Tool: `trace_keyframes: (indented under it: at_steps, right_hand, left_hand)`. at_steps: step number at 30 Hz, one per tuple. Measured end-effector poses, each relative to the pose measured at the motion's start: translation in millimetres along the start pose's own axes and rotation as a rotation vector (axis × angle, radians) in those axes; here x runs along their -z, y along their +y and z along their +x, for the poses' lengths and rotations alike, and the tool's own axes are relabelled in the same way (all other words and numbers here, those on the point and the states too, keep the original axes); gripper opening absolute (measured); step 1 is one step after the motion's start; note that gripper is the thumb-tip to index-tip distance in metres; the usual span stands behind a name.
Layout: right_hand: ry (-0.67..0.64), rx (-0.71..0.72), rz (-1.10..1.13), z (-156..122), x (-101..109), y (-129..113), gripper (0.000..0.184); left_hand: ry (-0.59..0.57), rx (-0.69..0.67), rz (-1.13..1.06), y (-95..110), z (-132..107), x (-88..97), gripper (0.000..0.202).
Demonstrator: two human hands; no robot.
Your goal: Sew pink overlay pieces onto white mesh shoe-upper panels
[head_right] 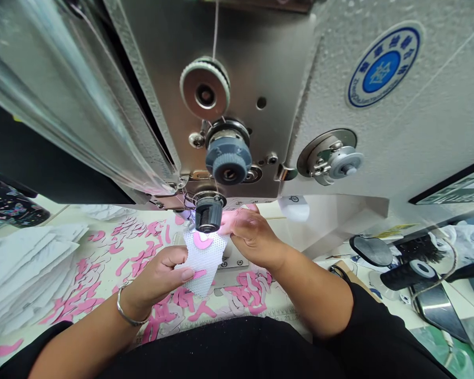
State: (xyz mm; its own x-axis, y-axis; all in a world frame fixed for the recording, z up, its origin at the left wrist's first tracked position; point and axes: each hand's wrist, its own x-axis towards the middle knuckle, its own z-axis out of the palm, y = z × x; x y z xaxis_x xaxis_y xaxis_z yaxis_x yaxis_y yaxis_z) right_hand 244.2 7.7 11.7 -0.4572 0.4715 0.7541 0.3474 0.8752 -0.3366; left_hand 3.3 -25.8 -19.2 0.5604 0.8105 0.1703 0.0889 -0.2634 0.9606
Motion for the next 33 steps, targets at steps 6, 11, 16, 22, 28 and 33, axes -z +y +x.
trace_keyframes:
  at_steps: [6,11,16,22,28,33]
  right_hand:
    - [0.004,-0.034,0.049,-6.3,-4.5,7.8,0.025]
    - [0.001,-0.069,0.078,-7.6,-6.5,8.0,0.03]
    - [-0.019,-0.11,0.08,-7.3,-7.3,8.1,0.028]
    - [0.008,-0.073,0.072,-8.4,-7.9,9.8,0.028]
    - [-0.04,0.023,-0.129,-8.6,-2.2,1.6,0.045]
    - [-0.175,0.067,-0.173,0.1,6.1,-6.6,0.038]
  left_hand:
    - [-0.042,-0.114,0.116,8.8,1.0,-6.8,0.031]
    - [-0.058,-0.168,0.1,7.6,1.9,-8.6,0.032]
    - [-0.078,-0.199,0.084,6.4,3.1,-8.8,0.032]
    - [-0.082,-0.187,0.057,6.2,1.1,-8.4,0.03]
    - [-0.185,-0.178,0.033,7.3,2.7,-9.5,0.034]
    - [-0.423,-0.086,0.109,28.7,2.1,-8.5,0.027]
